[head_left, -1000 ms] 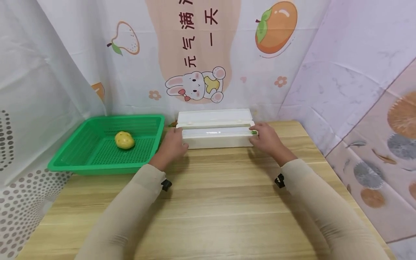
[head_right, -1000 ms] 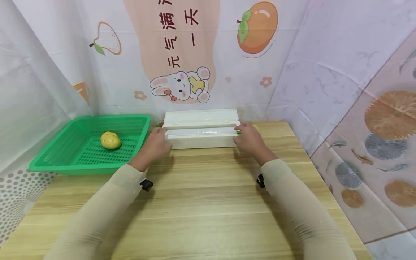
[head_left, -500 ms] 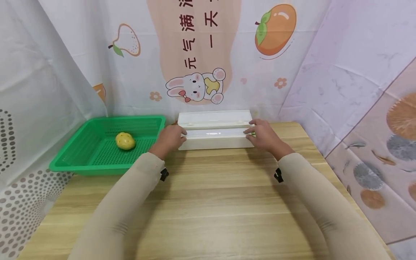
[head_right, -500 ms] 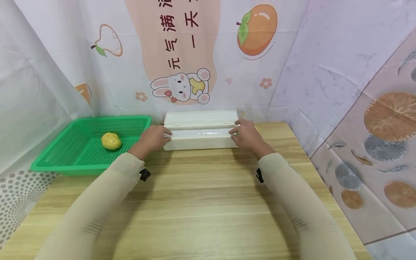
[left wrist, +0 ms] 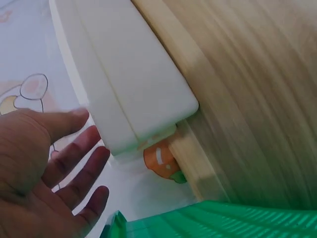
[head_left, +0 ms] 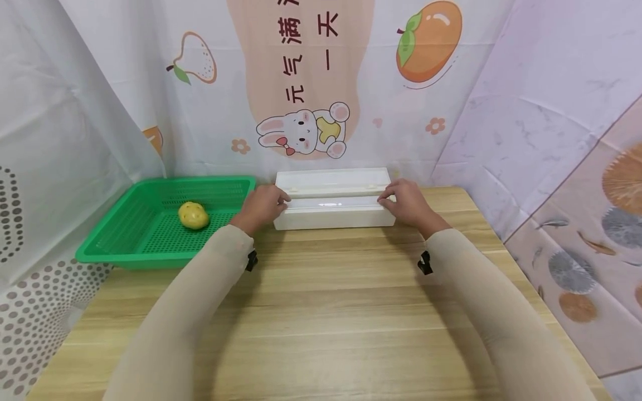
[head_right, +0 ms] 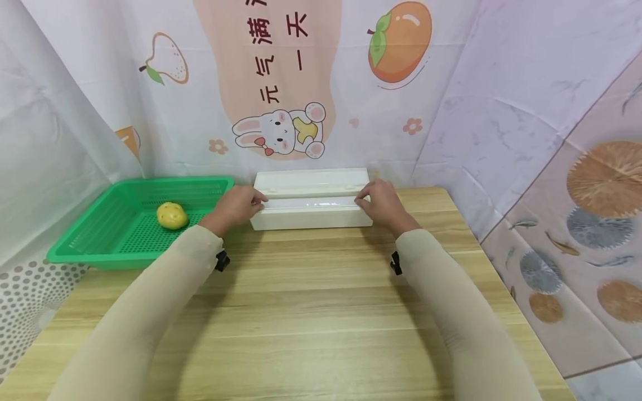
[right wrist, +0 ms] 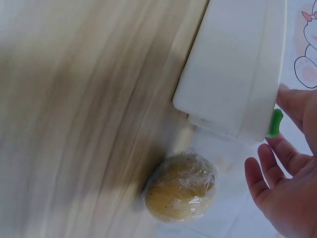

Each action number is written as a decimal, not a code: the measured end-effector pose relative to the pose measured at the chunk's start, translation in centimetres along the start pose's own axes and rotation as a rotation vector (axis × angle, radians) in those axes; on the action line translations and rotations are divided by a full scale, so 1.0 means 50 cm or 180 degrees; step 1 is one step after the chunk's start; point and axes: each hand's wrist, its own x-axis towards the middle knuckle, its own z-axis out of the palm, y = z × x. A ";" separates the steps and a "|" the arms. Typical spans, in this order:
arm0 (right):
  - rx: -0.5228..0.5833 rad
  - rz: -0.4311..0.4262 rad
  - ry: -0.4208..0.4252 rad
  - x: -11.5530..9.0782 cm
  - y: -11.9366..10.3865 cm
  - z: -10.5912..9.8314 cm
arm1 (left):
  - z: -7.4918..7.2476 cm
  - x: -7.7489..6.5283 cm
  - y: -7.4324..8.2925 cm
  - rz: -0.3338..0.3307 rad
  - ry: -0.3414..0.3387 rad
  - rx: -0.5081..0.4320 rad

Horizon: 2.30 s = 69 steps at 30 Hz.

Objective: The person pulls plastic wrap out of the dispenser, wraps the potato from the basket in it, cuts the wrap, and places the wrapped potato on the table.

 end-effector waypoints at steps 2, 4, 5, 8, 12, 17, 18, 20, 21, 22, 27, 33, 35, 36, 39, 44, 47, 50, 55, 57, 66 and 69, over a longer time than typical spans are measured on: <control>-0.0108 -0.0033 0.0012 0.005 -0.003 0.001 | -0.001 0.006 -0.001 -0.0021 0.0011 0.0004; -0.0207 -0.0044 0.0015 0.009 -0.007 0.002 | -0.001 0.009 -0.002 -0.0032 0.0022 0.0024; -0.0252 -0.0046 0.0030 0.011 -0.009 0.004 | 0.000 0.011 -0.003 -0.0031 0.0026 0.0043; -0.0310 0.0024 0.0050 0.017 -0.013 0.008 | 0.002 0.014 -0.005 0.0001 0.0064 0.0088; -0.0292 0.0116 0.0090 0.022 -0.011 0.014 | 0.003 0.018 -0.006 0.0064 0.0162 0.0145; -0.0285 0.0181 0.0161 0.027 -0.003 0.022 | 0.006 0.024 -0.002 0.0087 0.0198 0.0188; -0.0264 0.0182 0.0177 0.028 -0.002 0.023 | 0.007 0.025 -0.001 0.0087 0.0191 0.0161; -0.0220 0.0150 0.0220 0.031 0.000 0.026 | 0.009 0.028 -0.001 0.0076 0.0151 0.0029; -0.0195 0.0124 0.0252 0.032 0.000 0.026 | 0.009 0.030 -0.001 0.0071 0.0128 -0.0046; -0.0159 0.0092 0.0283 0.033 0.001 0.026 | 0.009 0.031 -0.001 0.0056 0.0102 -0.0125; 0.0091 0.0038 0.0324 0.038 0.007 0.025 | 0.007 0.038 0.004 0.0031 0.0052 -0.0300; 0.0360 0.0193 0.0166 0.041 0.010 0.019 | 0.002 0.045 0.011 0.0064 0.0010 -0.0055; 0.0339 0.0236 0.0183 0.042 0.008 0.017 | -0.002 0.045 0.016 0.0067 -0.0044 0.0043; 0.0312 0.0252 0.0199 0.043 0.008 0.016 | -0.006 0.044 0.018 0.0064 -0.0079 0.0084; 0.0254 0.0338 0.0235 0.044 0.006 0.014 | -0.019 0.040 0.023 0.0076 -0.0224 0.0150; 0.0455 0.0598 0.0159 0.041 0.003 0.007 | -0.041 0.035 0.019 0.0128 -0.0441 0.0135; 0.0616 0.0797 0.0112 0.039 0.002 0.002 | -0.044 0.035 0.010 0.0180 -0.0439 0.0163; 0.0654 0.0888 0.0089 0.038 0.002 -0.001 | -0.037 0.037 0.001 0.0337 -0.0368 0.0303; 0.0669 0.0906 0.0084 0.041 -0.001 -0.003 | -0.022 0.044 -0.002 0.0675 -0.0236 0.0710; 0.0668 0.0930 0.0099 0.043 0.000 -0.002 | -0.019 0.046 -0.001 0.0768 -0.0205 0.0841; 0.0685 0.0989 0.0156 0.044 0.004 0.000 | -0.016 0.054 0.002 0.0820 -0.0178 0.0786; 0.0673 0.0987 0.0157 0.044 0.004 0.001 | -0.017 0.055 0.010 0.0716 -0.0182 0.0356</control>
